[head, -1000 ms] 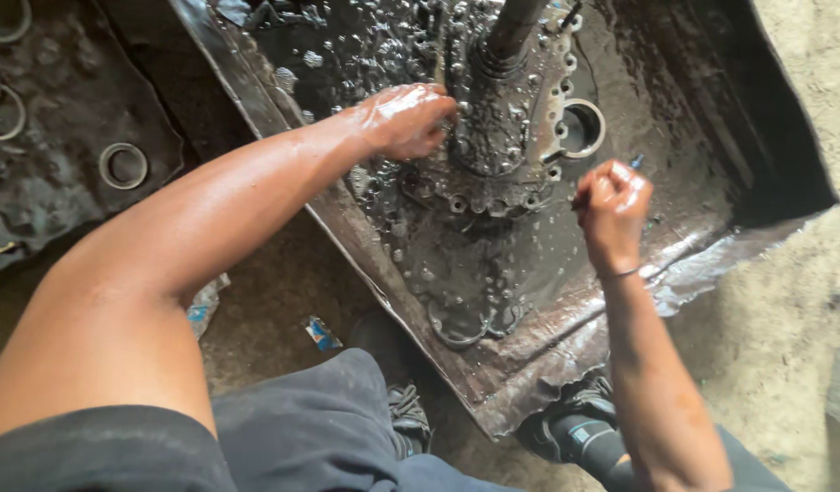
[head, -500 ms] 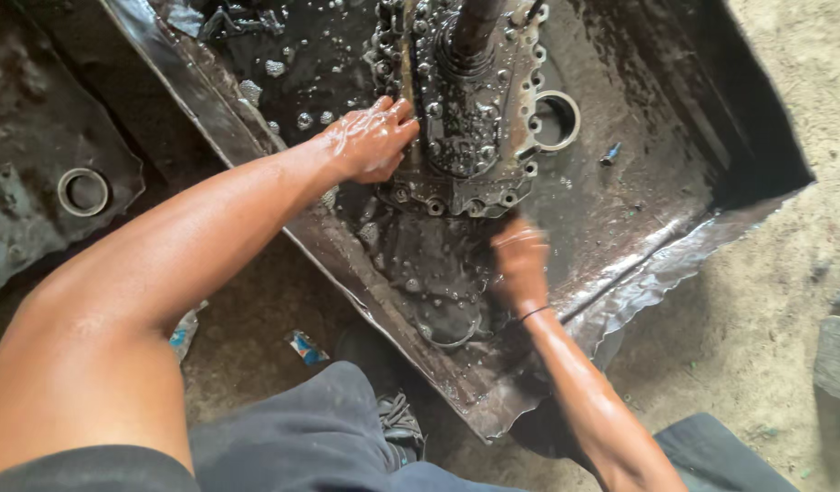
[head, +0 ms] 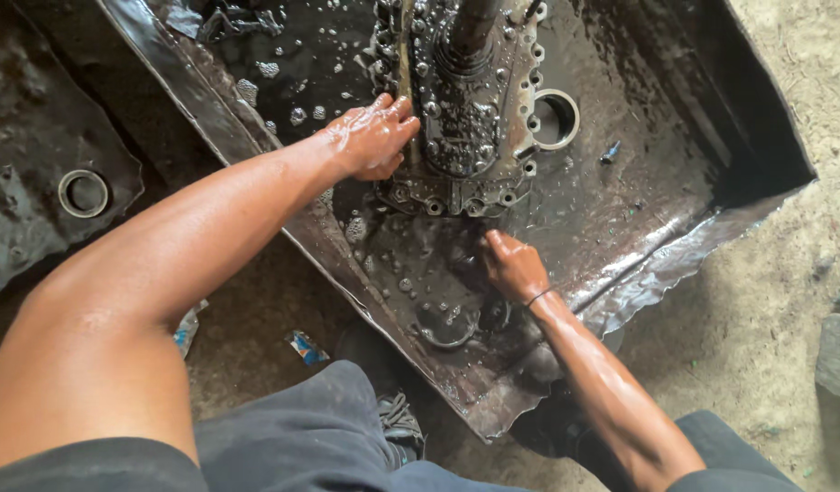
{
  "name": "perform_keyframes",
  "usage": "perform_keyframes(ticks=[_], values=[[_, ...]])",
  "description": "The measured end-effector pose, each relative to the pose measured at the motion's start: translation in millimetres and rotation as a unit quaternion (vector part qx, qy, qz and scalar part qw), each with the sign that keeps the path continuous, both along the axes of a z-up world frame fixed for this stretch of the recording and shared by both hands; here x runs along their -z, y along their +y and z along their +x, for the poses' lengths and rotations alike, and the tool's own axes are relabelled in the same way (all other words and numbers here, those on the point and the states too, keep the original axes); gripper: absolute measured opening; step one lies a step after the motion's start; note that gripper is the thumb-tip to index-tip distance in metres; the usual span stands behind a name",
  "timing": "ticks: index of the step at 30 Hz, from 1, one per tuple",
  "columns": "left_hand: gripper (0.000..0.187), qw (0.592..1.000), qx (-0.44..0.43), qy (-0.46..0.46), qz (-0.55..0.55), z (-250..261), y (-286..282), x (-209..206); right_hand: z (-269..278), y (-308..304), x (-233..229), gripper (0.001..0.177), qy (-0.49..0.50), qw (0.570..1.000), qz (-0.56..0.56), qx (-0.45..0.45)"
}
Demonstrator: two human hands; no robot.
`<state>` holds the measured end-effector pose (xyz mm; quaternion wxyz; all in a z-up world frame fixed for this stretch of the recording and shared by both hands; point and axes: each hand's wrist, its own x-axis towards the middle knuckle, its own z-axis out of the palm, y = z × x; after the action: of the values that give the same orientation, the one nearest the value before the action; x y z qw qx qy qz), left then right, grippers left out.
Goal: The person scrubs and rinses a disassembled mechanical assembly in a metal tray filled with dark liquid. They repeatedly rub the surfaces and crevices with both hands, rotate the assembly, and rinse it to remove grime.
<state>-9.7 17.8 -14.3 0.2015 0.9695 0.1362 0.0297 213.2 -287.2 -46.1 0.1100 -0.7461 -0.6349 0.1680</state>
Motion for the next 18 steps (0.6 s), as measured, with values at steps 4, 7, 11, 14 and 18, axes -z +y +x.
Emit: perform_keyframes(ticks=[4,7,11,14,18], values=[[0.048,1.0,-0.008,0.019,-0.011,-3,-1,2,-8,27,-30,0.019,0.384,0.903,0.015,0.191],[0.048,0.999,-0.014,0.024,-0.016,-1,-3,0,-5,47,-90,0.022,0.67,0.648,0.023,0.362],[0.047,0.999,-0.015,0.034,-0.021,-1,-3,-4,-7,75,-175,0.022,0.775,0.606,0.083,0.158],[0.048,0.999,-0.013,0.038,-0.026,-3,-2,-9,-8,94,-231,0.015,0.722,0.666,0.146,0.118],[0.051,0.997,-0.034,0.069,-0.022,6,-11,-33,-5,125,-265,0.02,0.682,0.694,0.217,0.079]])
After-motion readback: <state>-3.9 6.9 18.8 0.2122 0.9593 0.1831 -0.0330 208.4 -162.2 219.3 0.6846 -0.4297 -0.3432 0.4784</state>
